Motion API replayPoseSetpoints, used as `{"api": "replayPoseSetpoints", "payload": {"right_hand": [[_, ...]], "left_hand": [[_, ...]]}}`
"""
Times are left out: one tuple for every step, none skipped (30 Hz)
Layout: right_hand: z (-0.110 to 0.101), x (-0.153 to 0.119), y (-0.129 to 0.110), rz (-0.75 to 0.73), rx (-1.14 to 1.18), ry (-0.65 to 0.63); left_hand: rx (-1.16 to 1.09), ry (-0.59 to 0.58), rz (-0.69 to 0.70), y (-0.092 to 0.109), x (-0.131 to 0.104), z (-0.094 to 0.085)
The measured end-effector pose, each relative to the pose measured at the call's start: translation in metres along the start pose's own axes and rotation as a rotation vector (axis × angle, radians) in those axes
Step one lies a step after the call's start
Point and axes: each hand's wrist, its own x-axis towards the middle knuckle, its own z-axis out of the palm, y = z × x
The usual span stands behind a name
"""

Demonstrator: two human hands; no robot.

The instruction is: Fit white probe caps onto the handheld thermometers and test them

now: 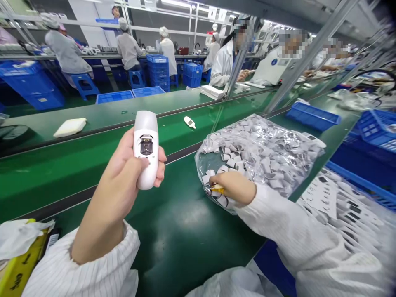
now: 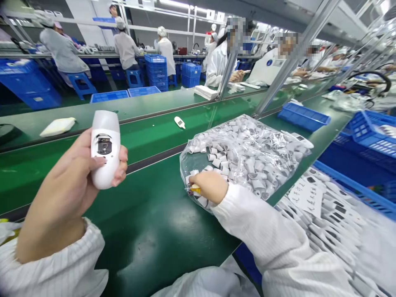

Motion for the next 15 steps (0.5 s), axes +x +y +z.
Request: {"api": "replayPoseSetpoints", "payload": {"right_hand": [[0.012,0.003,-0.002,0.013,0.001,-0.002],[0.021,0.005,-0.003,0.026,0.003,0.0],[0.029,0.007,-0.003,0.037,0.009,0.005],[0.035,0.008,-0.004,0.044,0.02,0.015],[0.04,0.008,-0.004,0.045,0.038,0.031],[0.043,0.008,-0.004,0.04,0.062,0.05],[0.045,0.008,-0.004,0.027,0.094,0.072],[0.046,0.008,-0.004,0.009,0.132,0.098],[0.047,0.008,-0.003,-0.012,0.175,0.127],[0.046,0.008,-0.003,-0.035,0.224,0.158],[0.045,0.009,-0.002,-0.061,0.277,0.19],[0.042,0.009,-0.001,-0.089,0.333,0.222],[0.037,0.01,-0.001,-0.117,0.386,0.255],[0.03,0.011,-0.001,-0.142,0.429,0.283],[0.02,0.011,-0.001,-0.173,0.484,0.323]], "left_hand": [[0.01,-0.007,-0.002,0.0,0.0,0.0],[0.017,-0.016,-0.003,0.0,-0.001,0.0],[0.024,-0.027,-0.002,0.0,-0.001,0.0],[0.031,-0.038,0.001,0.0,-0.001,0.0],[0.037,-0.046,0.005,0.0,-0.002,0.0],[0.04,-0.052,0.011,-0.001,-0.002,0.0],[0.04,-0.057,0.018,-0.001,-0.003,0.0],[0.036,-0.061,0.023,-0.002,-0.003,0.0],[0.028,-0.067,0.025,-0.002,-0.004,0.0],[0.017,-0.075,0.025,-0.003,-0.005,0.0],[0.005,-0.088,0.022,-0.004,-0.006,0.001],[-0.007,-0.104,0.019,-0.004,-0.007,0.001],[-0.015,-0.12,0.018,-0.005,-0.008,0.001],[-0.022,-0.135,0.02,-0.005,-0.009,0.001],[-0.027,-0.144,0.025,-0.005,-0.009,0.001]]}}
